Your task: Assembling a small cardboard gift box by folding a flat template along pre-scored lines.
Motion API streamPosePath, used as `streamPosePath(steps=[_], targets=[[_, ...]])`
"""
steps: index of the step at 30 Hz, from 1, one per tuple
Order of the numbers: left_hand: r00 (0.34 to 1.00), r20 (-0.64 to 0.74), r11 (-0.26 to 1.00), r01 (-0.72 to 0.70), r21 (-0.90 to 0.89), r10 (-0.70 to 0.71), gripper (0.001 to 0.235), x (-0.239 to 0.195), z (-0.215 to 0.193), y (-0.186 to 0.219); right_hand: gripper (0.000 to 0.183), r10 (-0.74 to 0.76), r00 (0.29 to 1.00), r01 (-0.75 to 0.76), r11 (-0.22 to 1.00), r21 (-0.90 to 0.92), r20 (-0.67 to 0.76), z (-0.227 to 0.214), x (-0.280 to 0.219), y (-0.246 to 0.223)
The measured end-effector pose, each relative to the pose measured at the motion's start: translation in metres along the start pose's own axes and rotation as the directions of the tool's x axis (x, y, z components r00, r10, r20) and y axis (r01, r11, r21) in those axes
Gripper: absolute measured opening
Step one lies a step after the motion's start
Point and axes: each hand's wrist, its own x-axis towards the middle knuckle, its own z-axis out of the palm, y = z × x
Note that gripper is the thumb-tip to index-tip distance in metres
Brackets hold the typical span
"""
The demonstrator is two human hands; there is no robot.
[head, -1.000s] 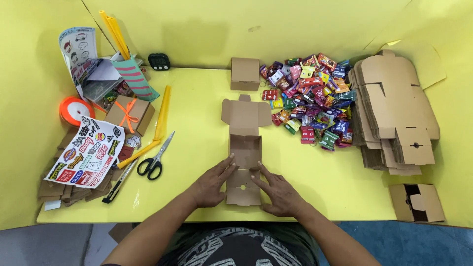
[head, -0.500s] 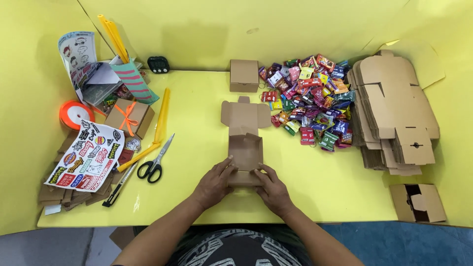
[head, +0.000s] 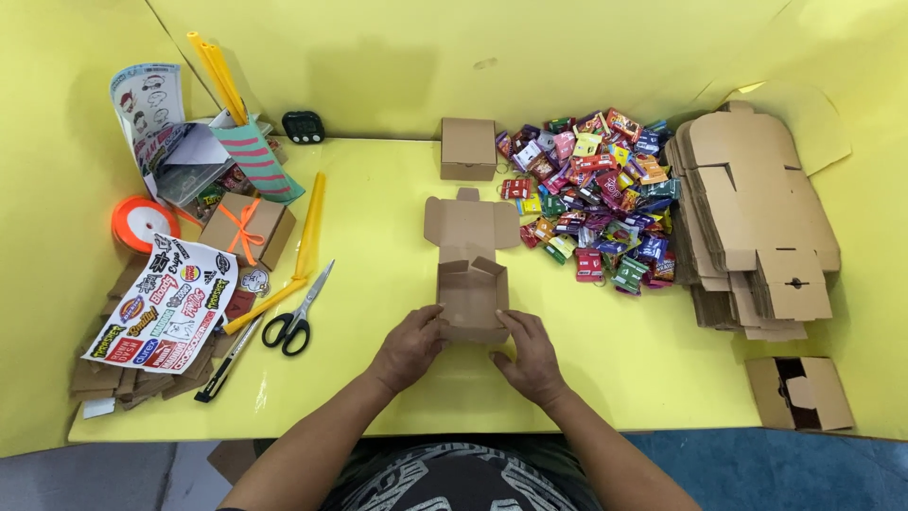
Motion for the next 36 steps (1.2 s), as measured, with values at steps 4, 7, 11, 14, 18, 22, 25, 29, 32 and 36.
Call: streamPosePath(steps=[4,7,11,14,18,22,25,29,32,36], targets=[[0.998,0.006,0.998,0.067,0.001,-0.067,0.019,0.006,0.007,-0.006,0.061,0.204,0.979,-0.196,0.964,0.177,-0.026,0.018,0.0,0.006],[0.984,-0.022,0.978,0.171,-0.117,-0.175,0.029,0.01,-0.006,0.014,0.072,0.372,0.926,-0.313,0.848,0.428,-0.059,0.016,0.009,-0.017],[0.928,0.01,0.831,0.339,-0.441,-0.373,0.06,0.004,-0.007,0.025,0.061,0.459,0.888,-0.38,0.755,0.535,-0.017,0.025,0.002,-0.019],[0.901,0.1,0.74,0.405,-0.537,-0.421,0.053,0.009,-0.012,0.021,0.052,0.58,0.809,-0.479,0.56,0.676,0.093,0.023,0.008,-0.008],[0.819,0.153,0.529,0.487,-0.695,-0.553,0.031,0.026,-0.017,0.016,0.05,0.724,0.649,-0.66,0.382,0.647,0.234,-0.017,0.043,-0.037],[0.642,0.321,0.45,0.738,-0.502,-0.696,0.036,0.054,-0.011,-0.005,0.049,0.724,0.587,-0.767,0.351,0.537,0.363,0.0,0.057,0.009],[0.709,0.265,0.576,0.693,-0.433,-0.654,0.045,0.073,-0.012,-0.012,0.052,0.676,0.615,-0.787,0.487,0.379,0.406,0.01,0.066,0.024],[0.758,0.211,0.678,0.649,-0.345,-0.617,0.048,0.076,-0.012,-0.011,0.051,0.69,0.66,-0.748,0.569,0.341,0.296,0.02,0.059,0.025],[0.745,0.237,0.658,0.664,-0.354,-0.624,0.054,0.072,-0.017,-0.015,0.051,0.704,0.664,-0.713,0.496,0.496,0.252,0.017,0.054,0.012],[0.708,0.297,0.568,0.698,-0.436,-0.641,0.061,0.061,-0.032,-0.001,0.057,0.488,0.866,-0.44,0.643,0.627,0.106,0.02,0.018,0.027]])
